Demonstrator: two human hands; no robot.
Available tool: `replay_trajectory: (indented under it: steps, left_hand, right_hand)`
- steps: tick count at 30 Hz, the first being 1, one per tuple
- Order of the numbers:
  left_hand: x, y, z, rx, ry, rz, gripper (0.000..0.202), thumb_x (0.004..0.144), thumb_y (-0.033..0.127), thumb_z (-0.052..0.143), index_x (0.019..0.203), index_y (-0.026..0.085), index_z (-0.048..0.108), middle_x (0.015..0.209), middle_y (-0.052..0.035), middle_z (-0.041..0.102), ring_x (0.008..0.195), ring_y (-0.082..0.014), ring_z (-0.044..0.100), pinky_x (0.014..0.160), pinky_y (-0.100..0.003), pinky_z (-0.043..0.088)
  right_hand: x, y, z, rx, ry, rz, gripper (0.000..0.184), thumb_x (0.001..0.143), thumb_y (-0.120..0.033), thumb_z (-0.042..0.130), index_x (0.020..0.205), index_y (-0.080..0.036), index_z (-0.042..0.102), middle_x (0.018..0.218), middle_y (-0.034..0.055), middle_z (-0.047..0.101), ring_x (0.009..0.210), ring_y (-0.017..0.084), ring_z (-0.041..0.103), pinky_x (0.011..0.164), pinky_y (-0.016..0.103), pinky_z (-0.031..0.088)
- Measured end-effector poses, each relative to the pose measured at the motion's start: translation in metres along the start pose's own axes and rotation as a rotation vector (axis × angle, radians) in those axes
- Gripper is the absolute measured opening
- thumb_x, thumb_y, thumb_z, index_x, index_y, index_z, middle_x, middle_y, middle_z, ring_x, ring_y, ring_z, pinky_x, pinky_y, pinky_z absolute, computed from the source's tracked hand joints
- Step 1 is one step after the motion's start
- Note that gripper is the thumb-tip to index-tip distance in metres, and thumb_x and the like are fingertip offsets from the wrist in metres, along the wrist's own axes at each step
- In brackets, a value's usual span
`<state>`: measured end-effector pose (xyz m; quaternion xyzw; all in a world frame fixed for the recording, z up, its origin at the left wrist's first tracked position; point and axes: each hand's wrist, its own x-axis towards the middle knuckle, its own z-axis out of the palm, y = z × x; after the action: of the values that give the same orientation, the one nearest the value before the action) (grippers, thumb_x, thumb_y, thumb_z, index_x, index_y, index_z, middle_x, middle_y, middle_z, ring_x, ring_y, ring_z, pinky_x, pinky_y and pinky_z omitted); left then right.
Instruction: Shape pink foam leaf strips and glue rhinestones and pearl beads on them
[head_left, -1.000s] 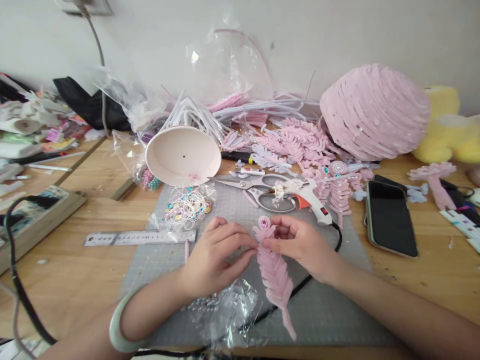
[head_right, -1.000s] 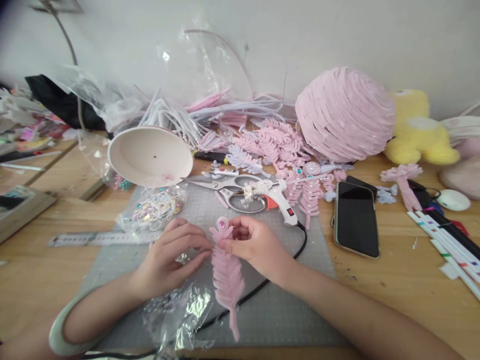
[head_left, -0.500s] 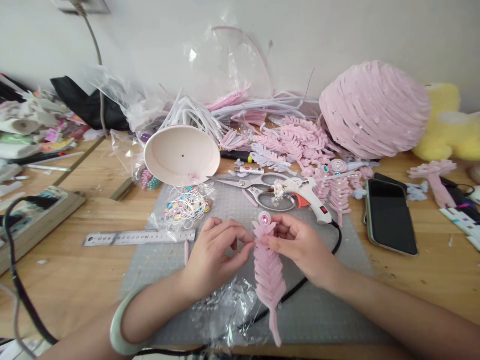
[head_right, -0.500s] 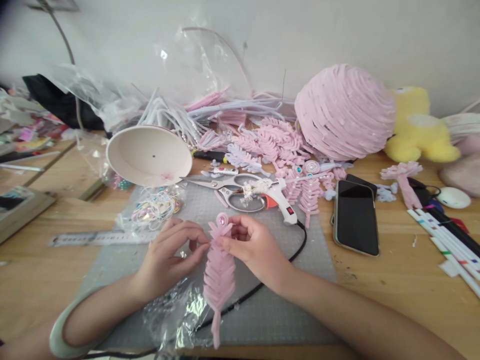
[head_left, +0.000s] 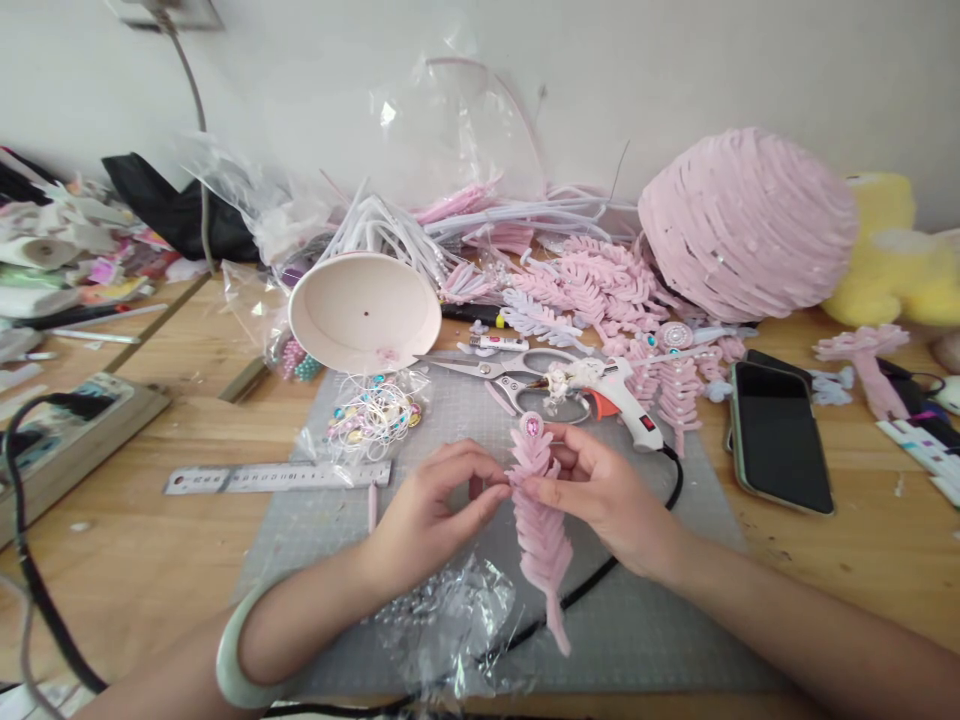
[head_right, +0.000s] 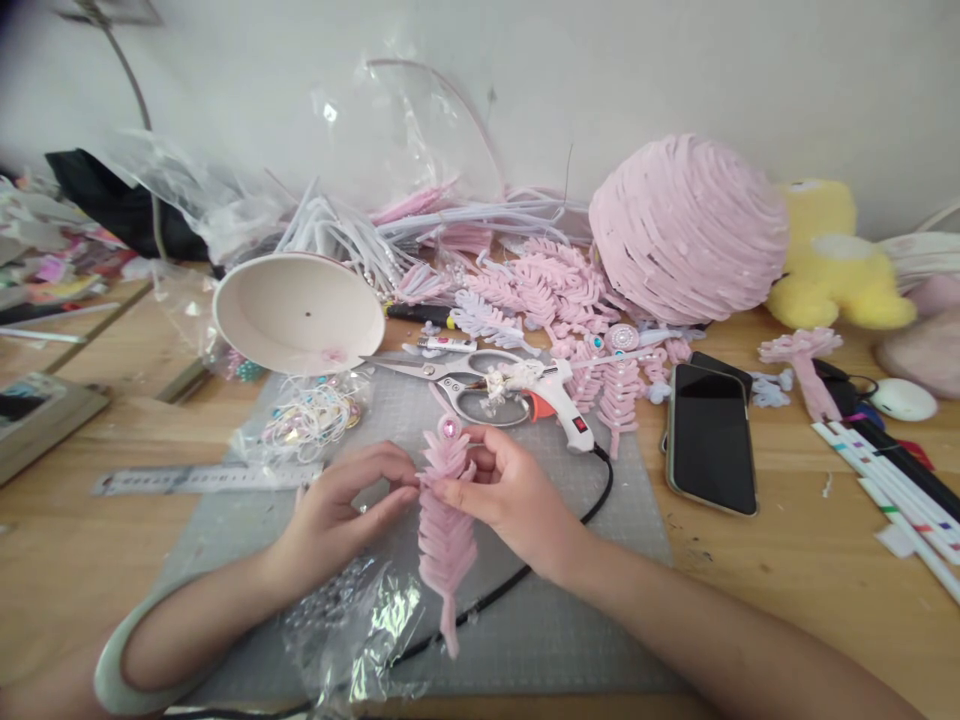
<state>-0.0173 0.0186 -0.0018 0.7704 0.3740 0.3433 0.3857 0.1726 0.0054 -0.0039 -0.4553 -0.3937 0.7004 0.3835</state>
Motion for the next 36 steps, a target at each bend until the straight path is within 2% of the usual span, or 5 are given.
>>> replay_trajectory:
  steps: [8, 14, 21, 30, 36]
  left_hand:
    - [0.003, -0.004, 0.006, -0.466, -0.107, -0.411, 0.025, 0.078, 0.038, 0.063, 0.073, 0.014, 0.060, 0.073, -0.0016, 0.059, 0.070, -0.0139, 0.053, 0.066, -0.025, 0.042]
    - [0.004, -0.001, 0.009, -0.616, -0.018, -0.507, 0.032, 0.072, 0.043, 0.068, 0.070, 0.014, 0.056, 0.064, 0.0028, 0.051, 0.059, -0.0090, 0.041, 0.056, -0.020, 0.034]
    - [0.001, -0.004, 0.009, -0.598, -0.010, -0.408, 0.024, 0.076, 0.035, 0.066, 0.070, 0.015, 0.056, 0.067, 0.0017, 0.053, 0.063, -0.0103, 0.046, 0.059, -0.021, 0.037]
    - [0.007, -0.006, -0.011, -0.248, -0.144, 0.113, 0.007, 0.084, 0.016, 0.060, 0.084, 0.015, 0.066, 0.080, -0.0057, 0.064, 0.076, -0.0142, 0.060, 0.070, -0.025, 0.048]
    - [0.008, -0.007, -0.010, -0.253, -0.147, 0.029, 0.013, 0.083, 0.026, 0.063, 0.080, 0.014, 0.066, 0.078, -0.0065, 0.065, 0.071, -0.0145, 0.061, 0.065, -0.024, 0.050]
  right_hand:
    - [0.000, 0.001, 0.004, -0.009, 0.018, -0.048, 0.043, 0.067, -0.022, 0.073, 0.104, -0.022, 0.052, 0.101, 0.0031, 0.067, 0.096, 0.017, 0.063, 0.084, 0.032, 0.049]
    - [0.000, 0.002, 0.007, 0.054, -0.018, 0.056, 0.042, 0.066, -0.022, 0.074, 0.102, -0.020, 0.054, 0.090, 0.0004, 0.069, 0.084, 0.015, 0.064, 0.078, 0.029, 0.048]
    - [0.001, 0.003, 0.008, 0.161, 0.023, 0.041, 0.039, 0.063, -0.022, 0.077, 0.098, -0.019, 0.058, 0.089, 0.0000, 0.069, 0.083, 0.014, 0.063, 0.078, 0.028, 0.047]
    - [-0.001, -0.003, 0.005, 0.132, -0.046, 0.118, 0.044, 0.060, -0.020, 0.079, 0.099, -0.018, 0.058, 0.085, -0.0011, 0.069, 0.076, 0.012, 0.063, 0.073, 0.027, 0.047]
    - [-0.001, -0.003, 0.003, 0.132, -0.064, 0.151, 0.048, 0.060, -0.020, 0.079, 0.104, -0.018, 0.057, 0.085, -0.0010, 0.068, 0.076, 0.012, 0.062, 0.070, 0.026, 0.046]
